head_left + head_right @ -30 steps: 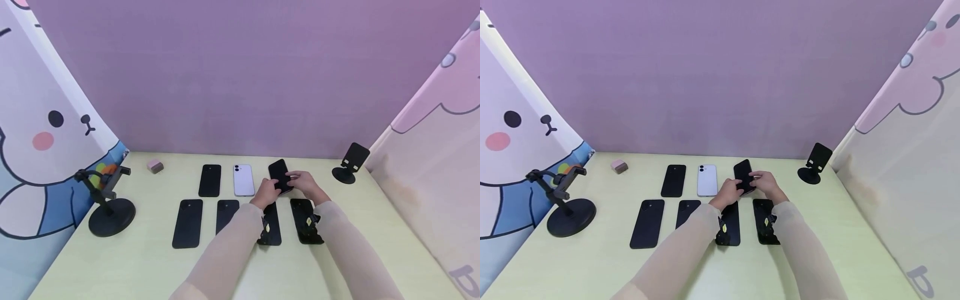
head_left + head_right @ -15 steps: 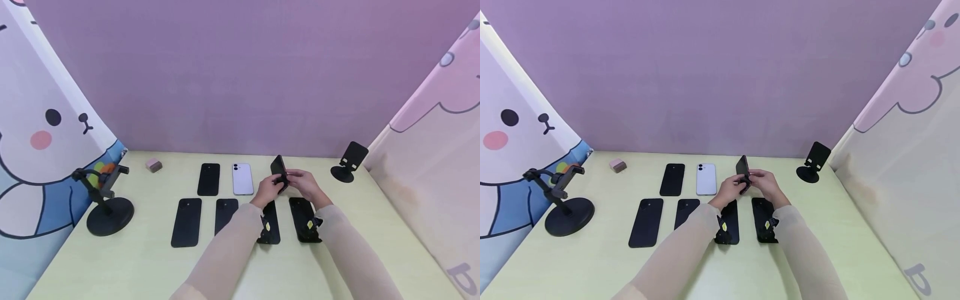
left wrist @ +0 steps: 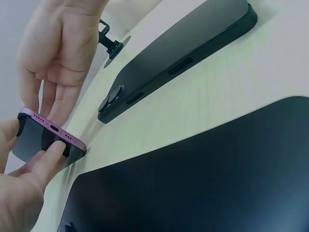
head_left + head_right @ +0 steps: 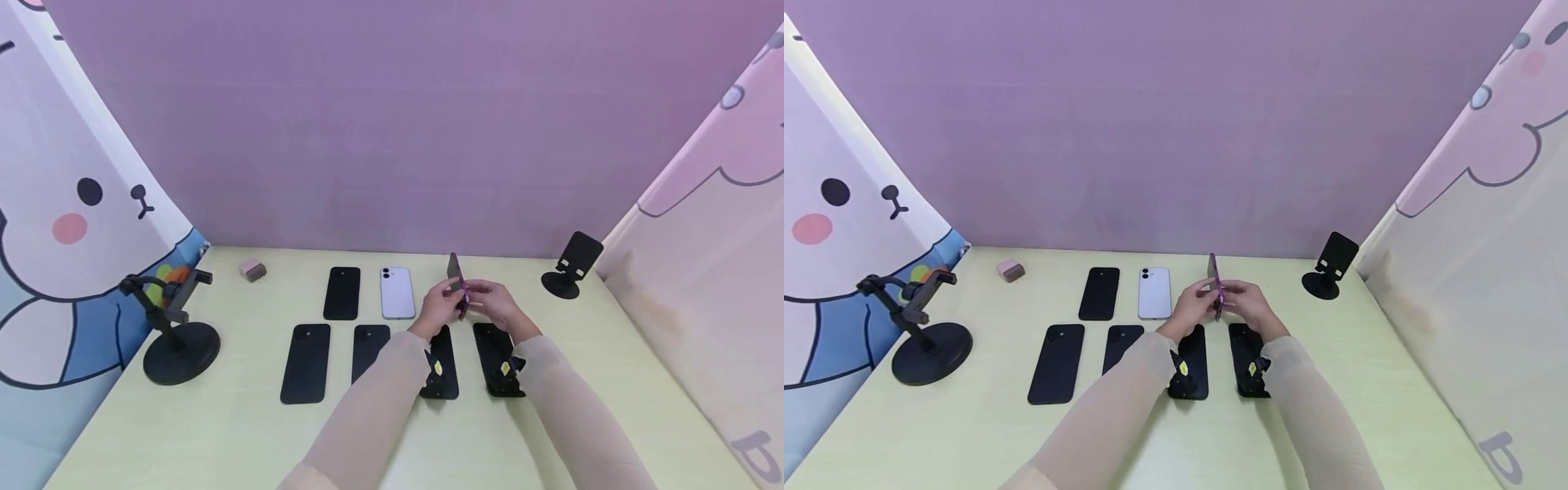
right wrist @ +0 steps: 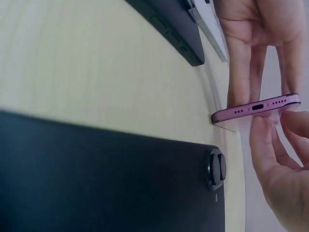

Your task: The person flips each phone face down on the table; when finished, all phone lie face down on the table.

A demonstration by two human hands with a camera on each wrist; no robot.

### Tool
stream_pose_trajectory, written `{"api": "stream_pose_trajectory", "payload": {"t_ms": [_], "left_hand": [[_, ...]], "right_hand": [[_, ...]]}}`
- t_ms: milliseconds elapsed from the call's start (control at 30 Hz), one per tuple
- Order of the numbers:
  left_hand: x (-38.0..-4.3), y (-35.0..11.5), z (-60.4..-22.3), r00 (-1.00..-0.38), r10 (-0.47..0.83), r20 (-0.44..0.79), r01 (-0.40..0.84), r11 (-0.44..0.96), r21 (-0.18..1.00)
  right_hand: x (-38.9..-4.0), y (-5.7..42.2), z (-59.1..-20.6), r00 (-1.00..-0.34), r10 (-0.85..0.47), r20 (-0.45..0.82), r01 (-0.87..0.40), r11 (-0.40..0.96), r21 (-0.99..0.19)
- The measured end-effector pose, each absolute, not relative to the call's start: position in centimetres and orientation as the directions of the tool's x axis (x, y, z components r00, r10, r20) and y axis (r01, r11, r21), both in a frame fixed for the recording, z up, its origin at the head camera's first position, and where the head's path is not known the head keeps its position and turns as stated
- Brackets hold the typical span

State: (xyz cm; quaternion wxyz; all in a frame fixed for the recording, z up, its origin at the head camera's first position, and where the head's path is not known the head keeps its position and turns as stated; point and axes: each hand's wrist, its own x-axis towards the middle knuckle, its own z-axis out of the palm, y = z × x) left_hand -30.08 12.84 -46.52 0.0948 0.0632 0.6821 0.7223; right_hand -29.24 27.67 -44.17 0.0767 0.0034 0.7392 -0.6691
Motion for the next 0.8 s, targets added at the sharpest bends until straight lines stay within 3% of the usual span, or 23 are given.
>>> {"api": "stream_pose_trajectory", "payload": {"t_ms": [267, 400, 567, 700, 800], "left_hand": [[-30.5, 13.0, -46.8, -0.965, 0.249, -0.089, -0.122, -0.123, 0.985], [-30.6, 12.9, -46.7, -0.967, 0.245, -0.067, -0.098, -0.118, 0.988], [-31.1, 12.2, -46.6, -0.971, 0.235, 0.053, 0.086, 0.133, 0.987], [-31.4, 11.4, -46.6, -0.958, 0.268, 0.104, 0.209, 0.399, 0.893], [-31.4, 11.0, -46.6, -0.95, 0.3, 0.082, 0.234, 0.517, 0.823]], "right_hand": [[-28.9, 28.2, -44.3, -0.979, -0.135, -0.15, 0.128, 0.158, -0.979], [-28.9, 28.5, -44.5, -0.975, -0.139, -0.175, 0.141, 0.225, -0.964], [-29.2, 28.6, -44.7, -0.972, -0.133, -0.194, 0.143, 0.32, -0.937], [-29.5, 28.4, -44.9, -0.973, -0.12, -0.196, 0.125, 0.441, -0.889], [-29.6, 28.0, -44.9, -0.975, -0.098, -0.201, 0.118, 0.536, -0.836]]}}
